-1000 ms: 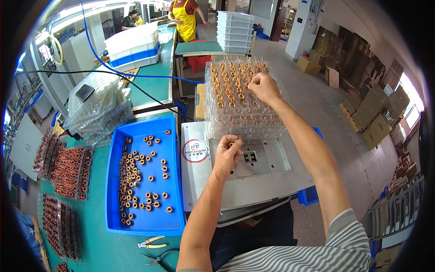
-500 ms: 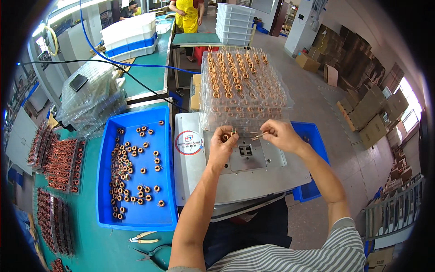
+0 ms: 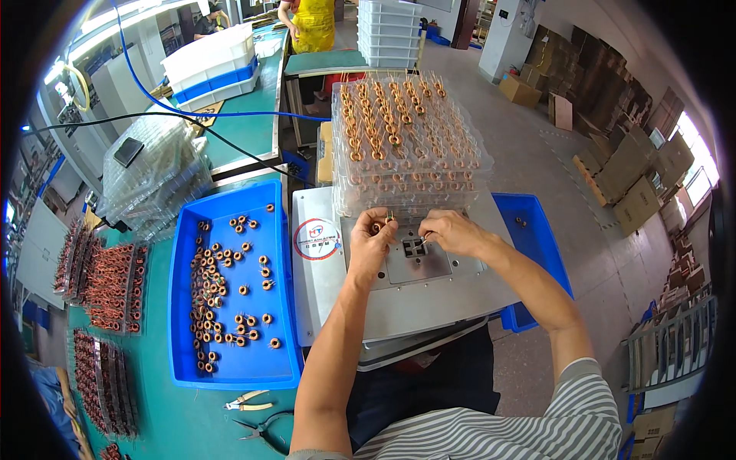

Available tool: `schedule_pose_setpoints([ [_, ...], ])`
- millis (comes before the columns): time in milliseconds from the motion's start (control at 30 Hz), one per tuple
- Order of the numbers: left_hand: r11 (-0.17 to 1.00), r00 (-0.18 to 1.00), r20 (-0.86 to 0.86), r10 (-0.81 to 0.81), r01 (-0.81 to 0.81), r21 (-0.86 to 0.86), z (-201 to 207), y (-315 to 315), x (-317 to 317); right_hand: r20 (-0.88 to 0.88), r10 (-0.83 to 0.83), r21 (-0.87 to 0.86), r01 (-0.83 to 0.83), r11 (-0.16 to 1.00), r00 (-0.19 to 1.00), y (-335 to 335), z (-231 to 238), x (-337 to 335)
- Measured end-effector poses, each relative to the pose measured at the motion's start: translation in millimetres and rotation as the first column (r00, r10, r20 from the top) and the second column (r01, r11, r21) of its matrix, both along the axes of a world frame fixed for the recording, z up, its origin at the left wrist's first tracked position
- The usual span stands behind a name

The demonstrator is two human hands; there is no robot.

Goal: The person takes toroidal coils from a transparent tray, inserts them into a machine to trim their wire leads, and gathers the processed coils in hand.

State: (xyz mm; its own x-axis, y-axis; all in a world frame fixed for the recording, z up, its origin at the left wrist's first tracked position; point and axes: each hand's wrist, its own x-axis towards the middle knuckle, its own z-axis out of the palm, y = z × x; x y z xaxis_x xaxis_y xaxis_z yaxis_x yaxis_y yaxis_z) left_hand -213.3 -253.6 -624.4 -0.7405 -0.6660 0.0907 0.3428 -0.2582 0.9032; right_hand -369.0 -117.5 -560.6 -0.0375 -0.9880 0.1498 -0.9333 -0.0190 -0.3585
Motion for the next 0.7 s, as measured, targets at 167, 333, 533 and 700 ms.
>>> schedule_pose_setpoints([
  [167, 1.000, 1.000, -0.002, -0.007, 0.007, 0.007, -0.1, 0.8, -1.1, -0.057, 0.011, 0.053, -0.008, 0.999, 0.998, -7.2, -5.9, -1.8],
  [333, 1.000, 1.000, -0.007, -0.009, 0.009, 0.011, 1.5, 0.1, 1.9, -0.068, 0.008, 0.054, -0.004, 0.999, 0.998, -12.4, -1.1, 3.3],
  [533, 0.999, 1.000, -0.012, 0.004, -0.003, 0.032, 2.4, 1.2, 1.1, -0.068, 0.065, 0.085, -0.059, 0.995, 0.996, -13.4, 0.2, -1.4],
  [700, 0.999, 1.000, -0.007, -0.020, 0.021, 0.030, -0.9, -0.9, 0.6, -0.033, 0.097, 0.099, -0.093, 0.991, 0.995, -15.5, -6.2, -3.2],
])
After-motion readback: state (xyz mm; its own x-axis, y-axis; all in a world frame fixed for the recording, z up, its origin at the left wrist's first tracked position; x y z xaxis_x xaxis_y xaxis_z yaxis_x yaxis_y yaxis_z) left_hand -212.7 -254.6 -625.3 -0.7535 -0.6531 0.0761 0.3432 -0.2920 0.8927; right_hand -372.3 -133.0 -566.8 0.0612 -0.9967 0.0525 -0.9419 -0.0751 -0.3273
